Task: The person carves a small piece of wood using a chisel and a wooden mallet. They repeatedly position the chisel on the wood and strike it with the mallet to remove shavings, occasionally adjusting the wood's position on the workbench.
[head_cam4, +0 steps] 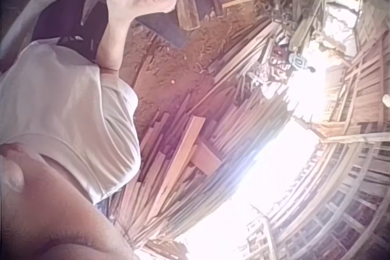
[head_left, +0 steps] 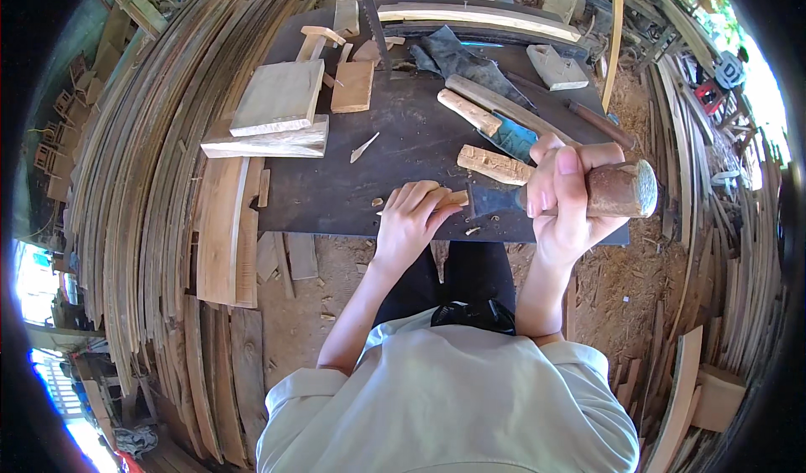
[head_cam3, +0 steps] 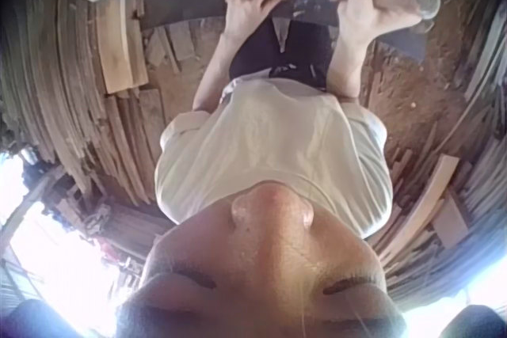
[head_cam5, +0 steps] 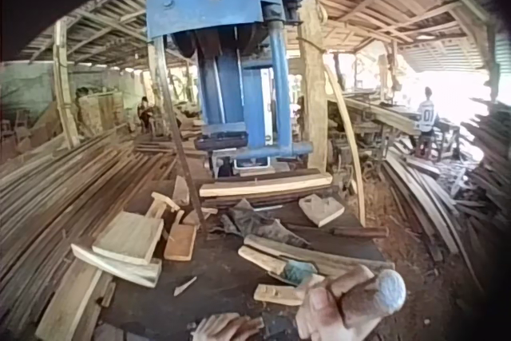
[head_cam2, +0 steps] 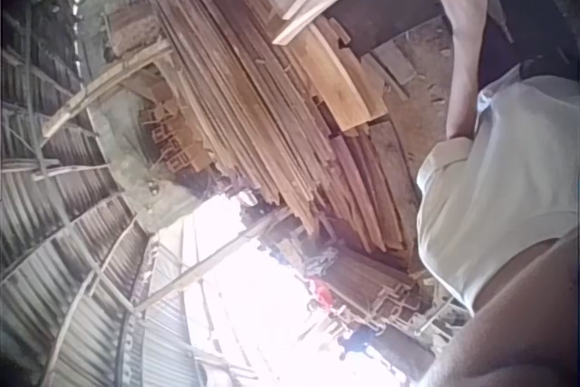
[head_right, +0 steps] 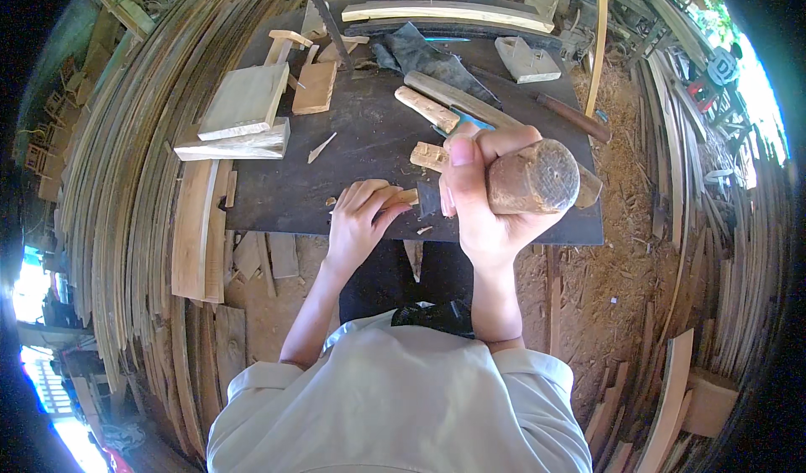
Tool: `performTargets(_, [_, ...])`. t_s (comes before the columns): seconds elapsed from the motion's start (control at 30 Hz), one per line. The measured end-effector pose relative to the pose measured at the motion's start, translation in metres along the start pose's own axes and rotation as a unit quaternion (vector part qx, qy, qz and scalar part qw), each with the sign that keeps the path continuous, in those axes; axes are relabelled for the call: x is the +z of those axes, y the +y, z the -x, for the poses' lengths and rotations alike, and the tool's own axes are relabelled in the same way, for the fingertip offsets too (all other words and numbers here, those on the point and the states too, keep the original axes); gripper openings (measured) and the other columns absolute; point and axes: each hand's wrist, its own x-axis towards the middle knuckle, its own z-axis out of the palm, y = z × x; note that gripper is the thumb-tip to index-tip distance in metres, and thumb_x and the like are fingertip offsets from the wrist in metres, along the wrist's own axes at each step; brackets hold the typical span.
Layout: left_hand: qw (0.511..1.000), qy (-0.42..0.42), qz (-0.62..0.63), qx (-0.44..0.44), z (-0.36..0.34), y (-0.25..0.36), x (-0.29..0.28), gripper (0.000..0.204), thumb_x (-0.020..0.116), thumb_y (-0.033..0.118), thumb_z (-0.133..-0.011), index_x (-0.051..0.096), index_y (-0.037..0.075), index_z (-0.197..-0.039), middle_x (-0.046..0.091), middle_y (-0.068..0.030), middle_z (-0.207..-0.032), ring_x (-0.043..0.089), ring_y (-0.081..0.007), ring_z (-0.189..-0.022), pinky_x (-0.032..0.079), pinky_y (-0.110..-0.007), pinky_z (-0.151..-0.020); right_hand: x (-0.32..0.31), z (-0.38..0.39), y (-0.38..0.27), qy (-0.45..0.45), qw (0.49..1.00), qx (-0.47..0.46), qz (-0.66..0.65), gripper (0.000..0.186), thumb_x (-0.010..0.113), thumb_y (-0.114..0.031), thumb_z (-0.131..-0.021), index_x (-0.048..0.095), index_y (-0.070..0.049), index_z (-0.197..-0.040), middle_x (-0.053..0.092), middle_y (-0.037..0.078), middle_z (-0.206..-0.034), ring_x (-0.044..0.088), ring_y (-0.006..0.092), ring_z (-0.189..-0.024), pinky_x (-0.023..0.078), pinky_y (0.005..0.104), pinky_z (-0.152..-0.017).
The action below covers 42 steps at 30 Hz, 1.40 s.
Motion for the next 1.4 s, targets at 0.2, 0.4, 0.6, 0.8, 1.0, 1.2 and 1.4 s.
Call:
performTargets(0.2, [1.000, 0.002, -0.008, 0.000, -0.001, 0.001, 0.000, 0.026, 0.075, 0.021, -0.072, 0.066, 0.007, -0.091, 0.060, -0.0039, -0.090, 0.059, -0.0243, -0.080, 0.047, -0.036, -0.071, -0.002, -0.001, 0.005, 0.001, 1.000, -0.013, -0.017, 0.014, 0.053, 0.004, -0.087, 0.045, -0.004, -0.078, 0.043, 0.002, -0.055, 0.037, 0.0069, -0.038, 0.042, 0.0289, -0.054])
performTargets(0.4, [1.000, 0.004, -0.003, -0.001, 0.000, 0.000, 0.001, 0.027, 0.075, 0.022, -0.071, 0.066, 0.006, -0.091, 0.060, -0.0037, -0.090, 0.059, -0.0237, -0.079, 0.048, -0.036, -0.070, -0.003, -0.002, 0.005, 0.018, 0.995, -0.005, -0.101, 0.015, 0.059, 0.010, -0.082, 0.048, 0.000, -0.077, 0.052, 0.010, -0.063, 0.044, 0.0077, -0.040, 0.037, 0.0221, -0.034])
performTargets(0.6, [1.000, 0.003, -0.009, 0.001, -0.001, 0.002, -0.001, 0.028, 0.076, 0.022, -0.071, 0.066, 0.006, -0.091, 0.060, -0.0039, -0.090, 0.059, -0.0236, -0.080, 0.048, -0.036, -0.070, -0.004, -0.001, 0.008, 0.010, 0.997, -0.006, -0.079, 0.014, 0.059, 0.009, -0.082, 0.048, 0.001, -0.078, 0.051, 0.008, -0.063, 0.043, 0.0072, -0.041, 0.036, 0.0220, -0.034])
performTargets(0.8, [1.000, -0.005, -0.017, 0.006, -0.001, 0.001, -0.002, 0.026, 0.074, 0.021, -0.073, 0.065, 0.006, -0.091, 0.059, -0.0038, -0.091, 0.059, -0.0230, -0.080, 0.048, -0.036, -0.070, -0.004, -0.004, 0.013, -0.004, 0.997, -0.008, -0.079, 0.014, 0.059, 0.009, -0.082, 0.049, 0.000, -0.078, 0.050, 0.005, -0.061, 0.043, 0.0066, -0.041, 0.037, 0.0221, -0.035])
performTargets(1.0, [1.000, 0.018, -0.020, 0.001, -0.010, 0.010, -0.013, 0.021, 0.073, 0.019, -0.074, 0.065, 0.005, -0.087, 0.058, -0.0036, -0.091, 0.059, -0.0222, -0.080, 0.046, -0.036, -0.069, 0.004, -0.020, -0.012, -0.032, 0.998, -0.017, -0.046, 0.011, 0.051, -0.001, -0.089, 0.046, -0.005, -0.080, 0.040, -0.001, -0.050, 0.034, 0.0072, -0.037, 0.043, 0.0307, -0.062])
performTargets(1.2, [1.000, 0.004, 0.000, 0.013, -0.003, 0.001, 0.003, 0.022, 0.074, 0.019, -0.073, 0.065, 0.004, -0.085, 0.059, -0.0039, -0.090, 0.060, -0.0227, -0.079, 0.046, -0.036, -0.068, 0.011, -0.015, 0.019, -0.057, 0.993, 0.005, 0.105, 0.010, 0.059, 0.005, -0.084, 0.054, 0.002, -0.075, 0.052, 0.004, -0.056, 0.042, 0.0063, -0.039, 0.033, 0.0211, -0.036])
performTargets(1.4, [0.999, 0.026, 0.012, 0.017, -0.007, 0.002, -0.003, 0.020, 0.073, 0.017, -0.074, 0.064, 0.003, -0.084, 0.059, -0.0044, -0.089, 0.059, -0.0225, -0.078, 0.046, -0.036, -0.069, 0.019, -0.019, 0.006, -0.016, 1.000, 0.001, 0.021, 0.010, 0.059, 0.004, -0.084, 0.054, 0.003, -0.076, 0.052, 0.006, -0.057, 0.042, 0.0065, -0.039, 0.033, 0.0208, -0.037])
